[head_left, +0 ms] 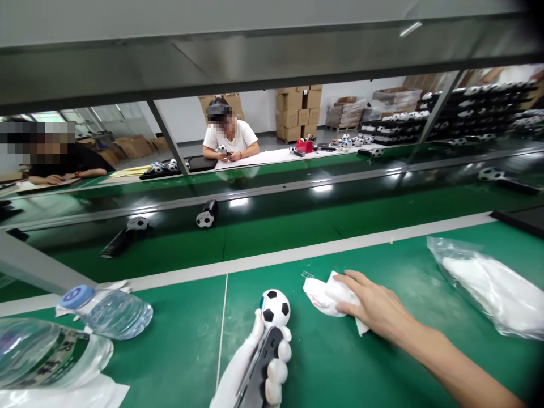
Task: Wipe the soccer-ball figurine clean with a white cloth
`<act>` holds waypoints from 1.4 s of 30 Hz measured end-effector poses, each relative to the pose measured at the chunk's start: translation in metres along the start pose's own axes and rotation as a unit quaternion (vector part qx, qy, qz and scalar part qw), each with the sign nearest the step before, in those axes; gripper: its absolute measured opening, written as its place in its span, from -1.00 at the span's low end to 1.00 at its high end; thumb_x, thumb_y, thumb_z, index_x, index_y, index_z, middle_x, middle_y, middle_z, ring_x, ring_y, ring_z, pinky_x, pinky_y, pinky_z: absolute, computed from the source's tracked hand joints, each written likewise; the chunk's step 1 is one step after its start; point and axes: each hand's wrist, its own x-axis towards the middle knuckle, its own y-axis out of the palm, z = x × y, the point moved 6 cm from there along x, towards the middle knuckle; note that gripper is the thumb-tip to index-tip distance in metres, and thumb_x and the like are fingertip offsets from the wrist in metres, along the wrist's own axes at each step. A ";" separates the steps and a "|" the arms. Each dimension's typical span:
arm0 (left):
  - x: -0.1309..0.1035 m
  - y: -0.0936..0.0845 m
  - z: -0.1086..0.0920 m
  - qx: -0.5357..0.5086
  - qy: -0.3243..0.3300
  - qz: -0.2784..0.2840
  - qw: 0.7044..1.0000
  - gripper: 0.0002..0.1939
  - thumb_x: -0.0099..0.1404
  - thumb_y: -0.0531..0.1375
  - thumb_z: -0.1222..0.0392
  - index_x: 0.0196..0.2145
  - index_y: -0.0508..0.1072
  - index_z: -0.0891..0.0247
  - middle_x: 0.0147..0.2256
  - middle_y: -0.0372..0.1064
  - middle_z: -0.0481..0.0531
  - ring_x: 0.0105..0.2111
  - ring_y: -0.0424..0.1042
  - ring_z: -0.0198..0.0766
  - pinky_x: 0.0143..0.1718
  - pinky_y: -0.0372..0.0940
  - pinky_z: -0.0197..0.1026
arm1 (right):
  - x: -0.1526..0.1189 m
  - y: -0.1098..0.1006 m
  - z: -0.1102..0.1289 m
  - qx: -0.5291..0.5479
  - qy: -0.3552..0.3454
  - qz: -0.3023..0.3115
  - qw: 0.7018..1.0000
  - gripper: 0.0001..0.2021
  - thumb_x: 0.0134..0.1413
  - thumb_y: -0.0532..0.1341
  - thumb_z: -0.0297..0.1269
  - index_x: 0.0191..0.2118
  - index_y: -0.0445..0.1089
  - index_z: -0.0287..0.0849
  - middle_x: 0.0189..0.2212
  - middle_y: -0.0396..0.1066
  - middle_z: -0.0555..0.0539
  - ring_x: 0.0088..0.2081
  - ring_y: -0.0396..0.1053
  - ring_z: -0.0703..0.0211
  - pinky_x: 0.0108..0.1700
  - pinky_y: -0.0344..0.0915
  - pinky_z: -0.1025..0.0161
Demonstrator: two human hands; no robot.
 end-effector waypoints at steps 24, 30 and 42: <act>0.016 -0.021 -0.010 -0.017 0.012 -0.070 0.997 -0.66 0.30 0.08 0.06 -0.04 0.29 0.30 -0.13 0.29 0.10 -0.25 0.36 -0.27 -0.25 0.35 -0.14 | 0.008 -0.007 0.122 -0.015 -0.200 -0.045 0.979 -0.81 0.22 0.00 -0.27 -0.20 0.35 0.05 -0.26 0.28 0.00 -0.52 0.22 0.33 -0.48 -0.08 0.32; 0.014 -0.020 -0.010 -0.010 0.004 -0.077 0.997 -0.67 0.30 0.09 0.07 -0.05 0.30 0.30 -0.13 0.29 0.10 -0.24 0.36 -0.27 -0.24 0.35 -0.13 | -0.001 -0.006 0.139 -0.023 -0.247 -0.034 0.968 -0.79 0.23 -0.02 -0.25 -0.17 0.34 0.07 -0.25 0.26 -0.02 -0.49 0.23 0.29 -0.51 -0.16 0.32; 0.009 -0.018 -0.005 0.007 -0.040 -0.068 0.997 -0.69 0.30 0.08 0.07 -0.08 0.31 0.30 -0.18 0.31 0.08 -0.30 0.36 -0.31 -0.32 0.36 -0.19 | -0.003 -0.005 0.143 -0.037 -0.258 -0.029 0.965 -0.81 0.20 0.01 -0.28 -0.21 0.36 0.05 -0.26 0.27 -0.02 -0.51 0.23 0.30 -0.52 -0.14 0.33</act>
